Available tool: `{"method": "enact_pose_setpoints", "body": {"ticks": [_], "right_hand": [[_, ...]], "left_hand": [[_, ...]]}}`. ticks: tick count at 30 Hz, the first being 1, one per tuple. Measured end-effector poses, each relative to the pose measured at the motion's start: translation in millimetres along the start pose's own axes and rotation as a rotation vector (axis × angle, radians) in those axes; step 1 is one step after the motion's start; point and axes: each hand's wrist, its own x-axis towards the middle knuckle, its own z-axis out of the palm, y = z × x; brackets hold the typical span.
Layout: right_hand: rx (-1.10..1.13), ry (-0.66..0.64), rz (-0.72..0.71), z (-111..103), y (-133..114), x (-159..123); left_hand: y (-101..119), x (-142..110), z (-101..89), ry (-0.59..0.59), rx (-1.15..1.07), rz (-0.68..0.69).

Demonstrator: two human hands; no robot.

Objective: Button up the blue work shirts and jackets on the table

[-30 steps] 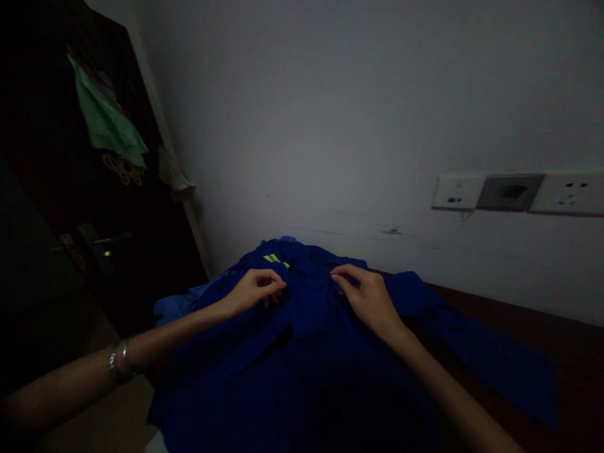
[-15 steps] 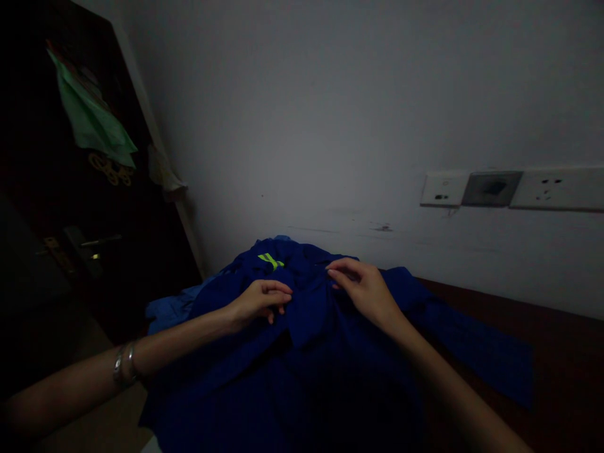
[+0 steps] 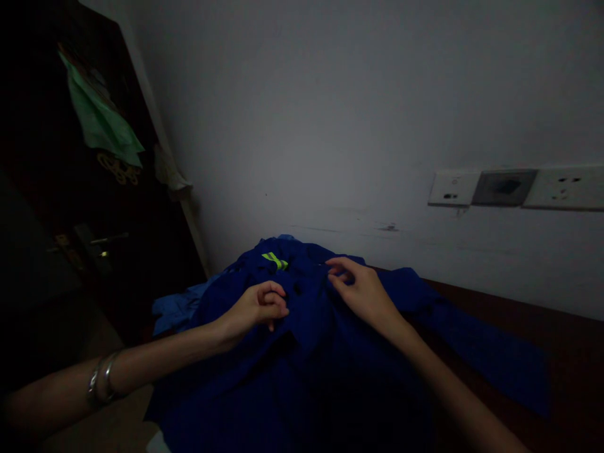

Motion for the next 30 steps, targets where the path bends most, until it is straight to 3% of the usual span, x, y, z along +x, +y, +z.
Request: {"method": "enact_pose_setpoints", "body": {"ticks": [4,9,19,22,30], "right_hand": [[-0.172,-0.005,-0.133,6.3,-26.1,-13.6],[-0.120,-0.172,-0.190,23.0,-50.0,-25.0],[0.098,-0.212,-0.041,45.1,-39.1,-24.3],[0.198,-0.219,0.060,50.9,-36.7,-24.1],[0.477,-0.329,0.214,54.7,-28.9,-15.2]], "left_hand": [[6.1,-6.9,0.0,0.053,-0.008,0.046],[4.1,-8.7,-1.2,0.055,-0.027,0.032],[3.1,-5.1,-5.2,0.078,-0.070,0.110],[4.1,-3.8,-5.2,0.079,-0.052,0.131],[7.5,-1.2,-3.6,0.049,-0.031,0.172]]}}
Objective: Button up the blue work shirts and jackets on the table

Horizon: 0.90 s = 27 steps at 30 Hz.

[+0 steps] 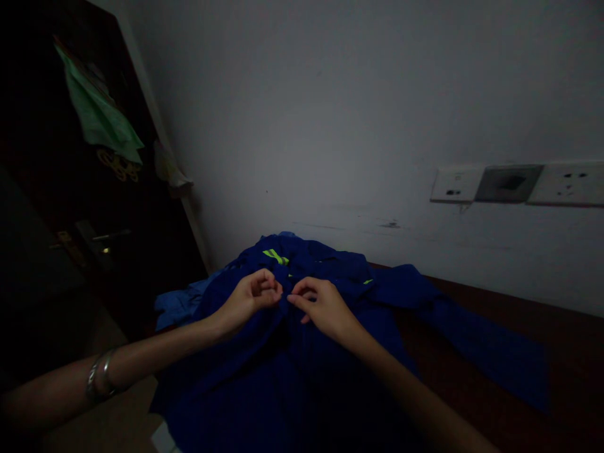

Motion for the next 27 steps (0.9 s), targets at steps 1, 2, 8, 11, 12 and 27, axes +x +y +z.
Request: {"method": "enact_pose_setpoints", "body": {"ticks": [1,2,8,11,12,27], "right_hand": [[0.016,-0.009,0.005,-1.1,-0.1,0.5],[0.021,-0.012,0.008,-2.2,-0.2,0.6],[-0.026,-0.017,0.011,-7.2,-4.3,-1.9],[-0.037,-0.031,0.009,-7.3,-7.8,-2.3],[-0.037,-0.036,0.014,-7.0,-8.9,-2.3],[0.014,-0.083,0.084,-3.2,-7.2,-1.1]], "left_hand": [[0.5,0.6,-0.4,-0.005,0.012,-0.001],[1.0,1.2,-0.9,-0.016,0.034,-0.010],[1.0,4.7,-4.5,-0.104,0.222,-0.114],[-2.7,5.1,-4.6,-0.147,0.280,-0.146],[-4.2,4.8,-4.4,-0.153,0.286,-0.151],[-10.2,-3.0,-5.0,-0.097,0.189,-0.231]]}}
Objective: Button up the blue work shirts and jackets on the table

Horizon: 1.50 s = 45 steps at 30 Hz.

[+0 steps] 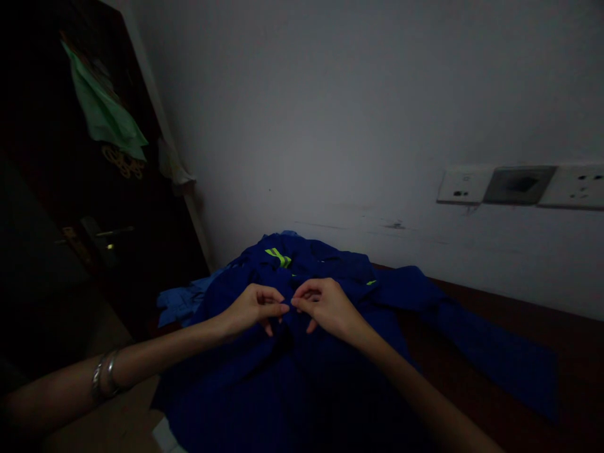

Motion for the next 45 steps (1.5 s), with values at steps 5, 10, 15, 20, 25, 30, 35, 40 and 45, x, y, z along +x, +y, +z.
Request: {"method": "enact_pose_setpoints", "body": {"ticks": [5,10,15,20,25,30,35,40,45], "right_hand": [[-0.022,-0.009,-0.033,-2.3,2.1,-1.3],[-0.068,0.003,-0.028,-1.8,1.6,-3.1],[-0.125,0.010,-0.043,1.6,3.0,-1.9],[-0.228,0.100,-0.083,6.7,0.9,-2.3],[-0.226,0.146,-0.105,5.3,5.8,-1.4],[-0.201,0.149,-0.087,2.4,12.5,0.3],[-0.127,0.145,-0.048,4.3,10.9,0.8],[0.023,0.124,0.031,6.0,11.6,2.1],[0.097,0.093,0.064,3.2,13.2,1.8]], "left_hand": [[0.2,-2.0,0.5,-0.015,-0.029,-0.015],[-1.2,-4.1,0.4,0.018,-0.060,-0.030],[-4.8,-5.7,-1.1,0.026,-0.074,-0.027],[-6.1,-4.8,-2.4,0.090,-0.035,0.037],[-10.1,-3.5,-1.8,0.166,-0.033,0.115],[-13.0,-4.1,-1.4,0.155,-0.182,0.119],[-8.5,-5.0,-3.2,0.133,0.042,0.257],[-4.1,-4.5,-3.3,0.133,0.368,0.550],[-5.9,0.2,-2.3,0.101,0.433,0.588]]}}
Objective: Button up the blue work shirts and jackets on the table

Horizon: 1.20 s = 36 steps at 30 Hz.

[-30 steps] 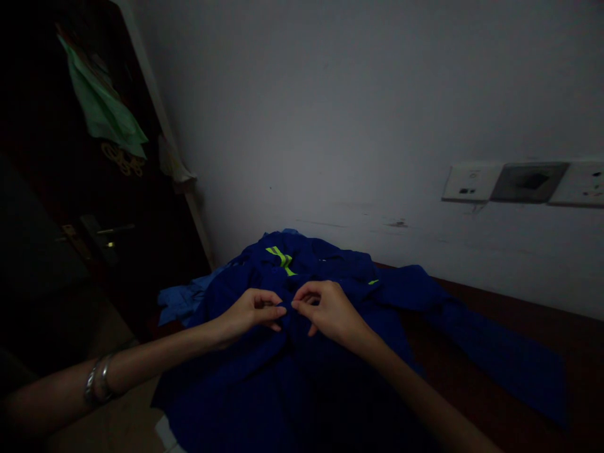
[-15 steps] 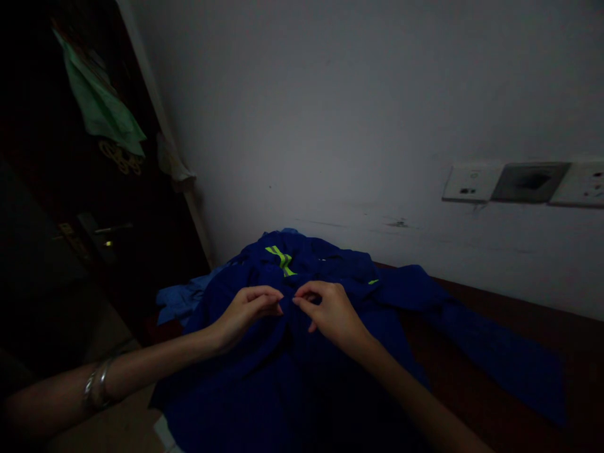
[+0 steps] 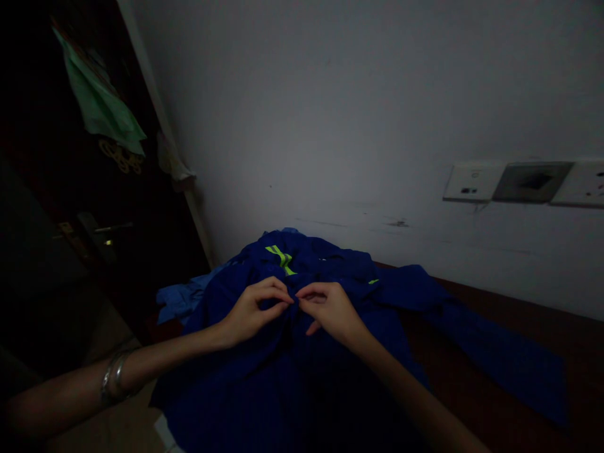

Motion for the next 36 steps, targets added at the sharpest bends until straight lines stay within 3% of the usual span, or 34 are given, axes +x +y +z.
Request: {"method": "enact_pose_setpoints", "body": {"ticks": [6,11,16,21,26,36], "right_hand": [[0.069,-0.057,0.034,0.3,-2.0,-1.0],[0.035,0.021,-0.043,6.4,1.5,0.7],[0.067,0.051,-0.024,3.9,5.4,3.5],[0.183,0.051,0.033,-3.5,14.8,7.7],[0.267,0.115,0.099,-5.8,22.5,10.9],[0.186,0.088,0.056,-3.1,20.0,9.3]], "left_hand": [[-8.4,7.1,3.9,0.046,-0.086,-0.109],[-8.0,12.1,7.2,0.046,-0.271,-0.207],[-9.5,13.6,3.8,0.056,-0.359,-0.242],[-13.9,11.7,0.1,-0.014,-0.182,-0.263],[-13.9,9.5,5.5,-0.022,-0.004,-0.186],[-12.5,12.6,6.1,-0.033,0.123,-0.144]]}}
